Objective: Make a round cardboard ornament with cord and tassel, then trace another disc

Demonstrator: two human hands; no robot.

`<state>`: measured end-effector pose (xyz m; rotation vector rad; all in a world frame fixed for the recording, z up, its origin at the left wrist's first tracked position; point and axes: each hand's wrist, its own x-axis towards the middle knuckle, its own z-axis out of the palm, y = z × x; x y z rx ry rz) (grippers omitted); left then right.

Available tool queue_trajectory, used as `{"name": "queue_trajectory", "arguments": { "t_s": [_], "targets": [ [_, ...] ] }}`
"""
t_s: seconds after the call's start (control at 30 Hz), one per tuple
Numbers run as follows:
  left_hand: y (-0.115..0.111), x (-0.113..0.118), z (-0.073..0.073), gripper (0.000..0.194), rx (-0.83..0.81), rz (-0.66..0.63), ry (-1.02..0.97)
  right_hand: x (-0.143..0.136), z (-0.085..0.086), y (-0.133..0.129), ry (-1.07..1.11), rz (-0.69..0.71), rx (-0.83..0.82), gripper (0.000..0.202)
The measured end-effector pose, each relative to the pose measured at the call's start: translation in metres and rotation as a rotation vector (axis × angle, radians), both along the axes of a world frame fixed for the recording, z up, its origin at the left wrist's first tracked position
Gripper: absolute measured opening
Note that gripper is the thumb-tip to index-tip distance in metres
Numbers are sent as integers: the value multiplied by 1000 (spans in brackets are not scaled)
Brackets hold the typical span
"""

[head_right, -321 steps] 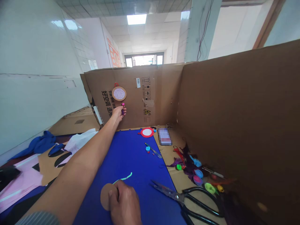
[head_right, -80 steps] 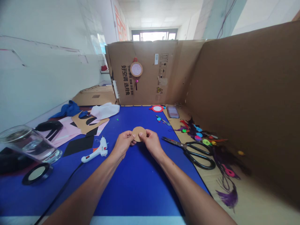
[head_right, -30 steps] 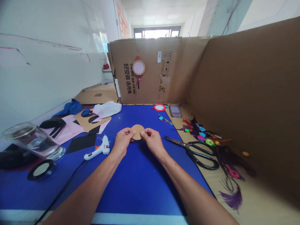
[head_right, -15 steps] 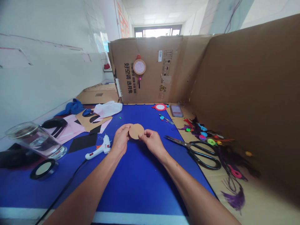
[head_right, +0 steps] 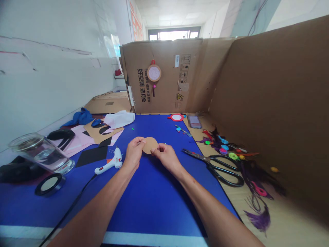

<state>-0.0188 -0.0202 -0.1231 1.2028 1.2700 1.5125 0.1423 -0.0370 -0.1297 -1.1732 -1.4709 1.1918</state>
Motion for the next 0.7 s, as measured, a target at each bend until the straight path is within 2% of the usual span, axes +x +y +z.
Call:
{"name": "queue_trajectory", "arguments": {
  "t_s": [0.13, 0.3, 0.47, 0.7],
  "targets": [
    [-1, 2, 1, 15, 8, -42, 59, -1, 4, -1, 26, 6, 14, 38],
    [-3, 4, 2, 21, -60, -135, -32, -1, 4, -1, 53, -12, 31, 42],
    [-4, 4, 1, 21, -55, -124, -23, -2, 5, -2, 49, 4, 20, 40],
    [-5, 3, 5, 26, -109, -147, -112, -4, 5, -3, 24, 8, -1, 36]
  ]
}}
